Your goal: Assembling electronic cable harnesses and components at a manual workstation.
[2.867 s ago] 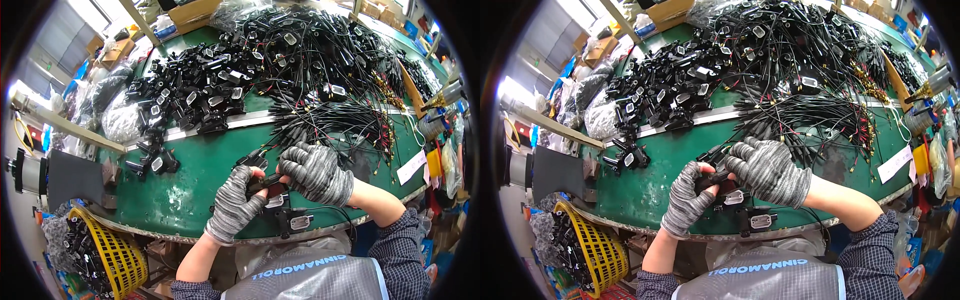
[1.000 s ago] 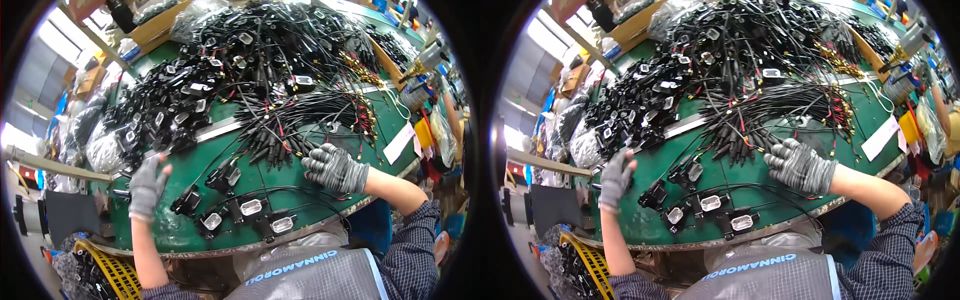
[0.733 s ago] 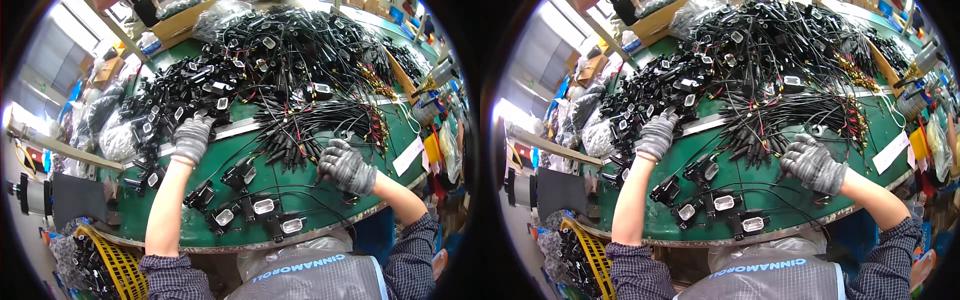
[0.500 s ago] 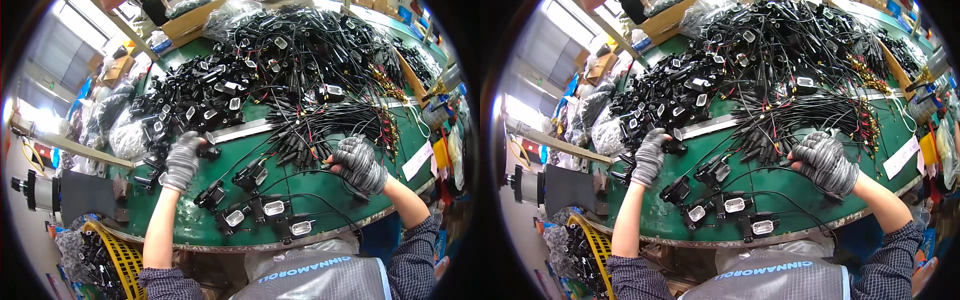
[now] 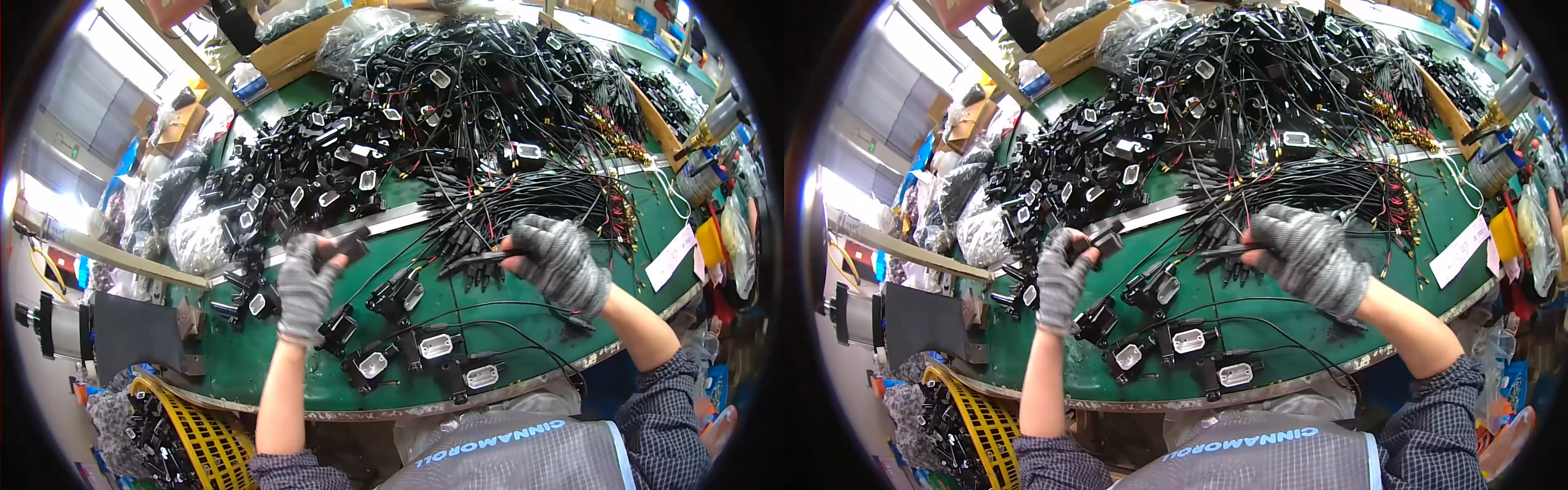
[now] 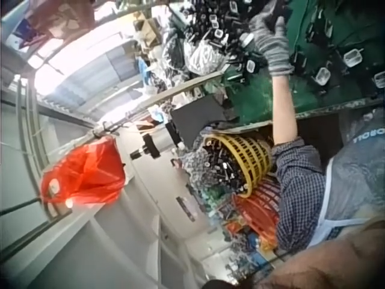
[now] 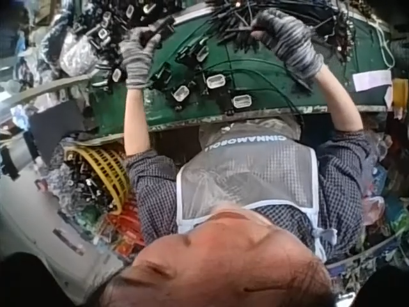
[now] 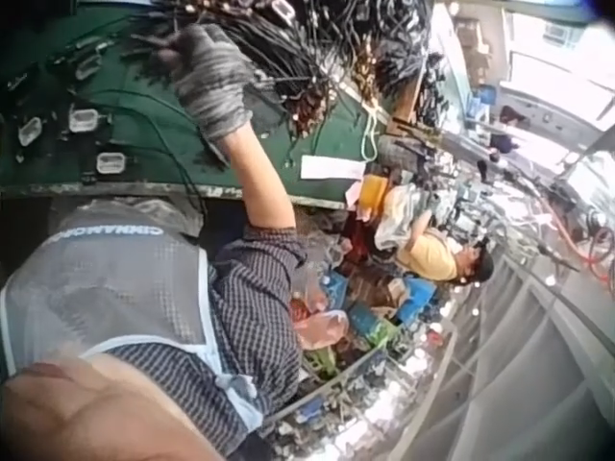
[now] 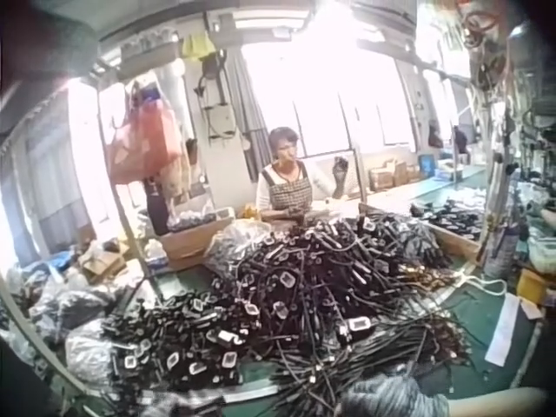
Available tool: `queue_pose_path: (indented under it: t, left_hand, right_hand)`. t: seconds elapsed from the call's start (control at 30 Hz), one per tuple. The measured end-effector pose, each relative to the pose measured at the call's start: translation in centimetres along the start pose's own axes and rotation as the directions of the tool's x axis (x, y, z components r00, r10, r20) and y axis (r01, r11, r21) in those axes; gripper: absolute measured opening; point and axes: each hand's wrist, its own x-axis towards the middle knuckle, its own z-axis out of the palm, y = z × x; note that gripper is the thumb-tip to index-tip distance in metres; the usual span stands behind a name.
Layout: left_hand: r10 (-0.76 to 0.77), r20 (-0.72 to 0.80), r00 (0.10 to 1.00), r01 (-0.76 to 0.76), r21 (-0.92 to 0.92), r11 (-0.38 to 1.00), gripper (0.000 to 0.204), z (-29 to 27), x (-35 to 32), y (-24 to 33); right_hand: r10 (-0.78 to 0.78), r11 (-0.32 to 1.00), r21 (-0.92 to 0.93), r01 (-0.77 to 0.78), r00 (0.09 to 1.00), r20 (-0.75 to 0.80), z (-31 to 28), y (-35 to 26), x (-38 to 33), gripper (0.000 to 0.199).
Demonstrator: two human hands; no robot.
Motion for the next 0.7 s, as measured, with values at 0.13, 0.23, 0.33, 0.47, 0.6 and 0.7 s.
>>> queue_pose_path:
  t: [0.13,0.23,0.33,0.47,0.6,0.7]
  left_hand:
    - [0.15,0.011,0.989,-0.149,-0.063,0.987,0.018,2.0,-4.1,6.0]
    - [0.171,-0.004,0.985,-0.169,-0.185,0.968,0.021,2.8,-5.7,6.9]
    - [0.25,0.013,0.968,-0.246,-0.142,0.959,0.024,3.5,-6.1,7.3]
    - [0.31,0.067,0.948,-0.306,-0.062,0.95,0.027,4.6,-6.8,7.9]
    - [0.437,0.063,0.897,-0.441,0.106,0.891,0.028,5.7,-7.4,7.4]
    - [0.456,0.06,0.888,-0.46,0.144,0.876,0.027,5.7,-7.5,7.4]
  right_hand:
    - [-0.171,0.972,0.144,0.184,0.98,-0.099,2.2,-2.4,2.4,0.02]
    - [-0.234,0.969,0.074,0.235,0.972,-0.023,2.6,-3.4,2.8,0.02]
    - [-0.289,0.957,0.008,0.288,0.957,0.021,2.9,-3.4,2.5,0.02]
    - [-0.348,0.932,-0.084,0.354,0.935,0.072,3.2,-3.4,1.5,0.019]
    - [-0.362,0.914,-0.137,0.382,0.92,0.148,3.0,-3.3,0.8,0.022]
    - [-0.36,0.923,-0.098,0.372,0.925,0.118,3.1,-3.2,0.8,0.022]
